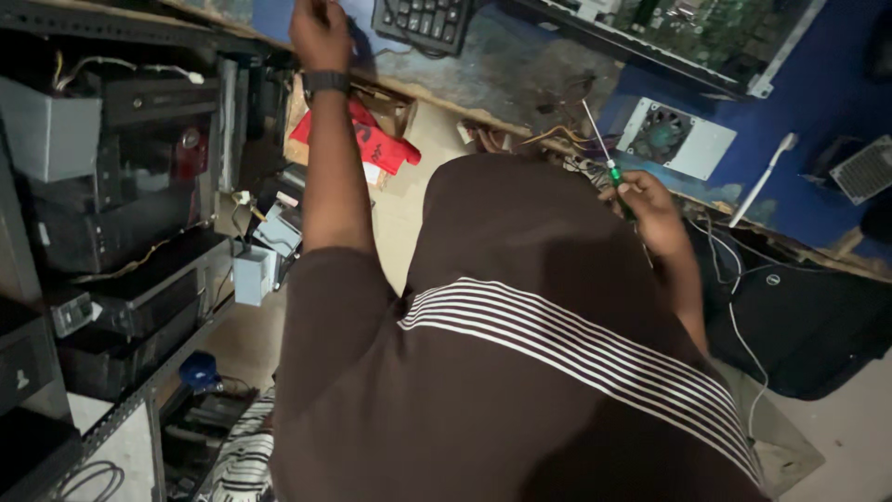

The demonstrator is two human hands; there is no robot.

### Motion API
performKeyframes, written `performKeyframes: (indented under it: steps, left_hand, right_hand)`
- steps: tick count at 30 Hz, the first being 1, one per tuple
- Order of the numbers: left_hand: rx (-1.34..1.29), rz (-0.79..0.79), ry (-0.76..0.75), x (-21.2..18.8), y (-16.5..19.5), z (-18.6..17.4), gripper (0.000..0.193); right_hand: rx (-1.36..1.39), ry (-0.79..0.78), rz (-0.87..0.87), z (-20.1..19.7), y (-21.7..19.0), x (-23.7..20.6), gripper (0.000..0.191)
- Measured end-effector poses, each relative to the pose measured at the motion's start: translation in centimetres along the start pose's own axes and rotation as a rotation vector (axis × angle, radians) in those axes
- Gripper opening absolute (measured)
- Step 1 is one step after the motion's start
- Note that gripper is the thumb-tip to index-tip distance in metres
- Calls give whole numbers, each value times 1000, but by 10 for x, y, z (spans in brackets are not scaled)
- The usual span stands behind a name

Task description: The person repairs a desktop computer on a workbench. They use a screwdriver to unscrew and remove components from the motherboard inside the open case, lift out a cooling fan assembly, and continue unscrewing parts from the case and a power supply unit on the bench.

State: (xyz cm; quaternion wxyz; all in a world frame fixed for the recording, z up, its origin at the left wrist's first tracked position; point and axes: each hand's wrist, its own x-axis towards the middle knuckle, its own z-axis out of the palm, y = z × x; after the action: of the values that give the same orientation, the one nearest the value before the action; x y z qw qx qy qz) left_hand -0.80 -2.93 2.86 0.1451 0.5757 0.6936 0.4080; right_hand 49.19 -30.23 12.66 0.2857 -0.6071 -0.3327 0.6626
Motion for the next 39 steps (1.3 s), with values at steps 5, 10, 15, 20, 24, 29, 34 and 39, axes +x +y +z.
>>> performKeyframes:
  steps: [5,10,15,20,24,29,34,39]
  left_hand:
    - [-1008,-213,-364,-59,74,41,10]
    - [-1268,-381,-819,-116,171,58,15]
    - [-1406,-443,-1065,-123,217,59,18]
    - [-1361,-396,-1166,-128,225,61,18]
    - [-1312,-342,-1184,-134,224,65,19]
    - [-1334,-298,-1218,-138,226,72,18]
    - [-1258,-187,-1250,-142,229,75,19]
    - [-1244,-147,-1269,-155,235,78,18]
  right_hand:
    - [-35,88,-59,14,-12,-5,14]
    - [-115,105,-222,27,-37,-19,13]
    - [-27,127,-142,33,-53,-29,13]
    - [-20,123,-273,36,-51,-33,14]
    - [-31,154,-232,36,-45,-38,16]
    - [36,136,-238,34,-42,-42,16]
    - [223,123,-85,30,-39,-50,18]
    - [337,121,-2,21,-40,-62,22]
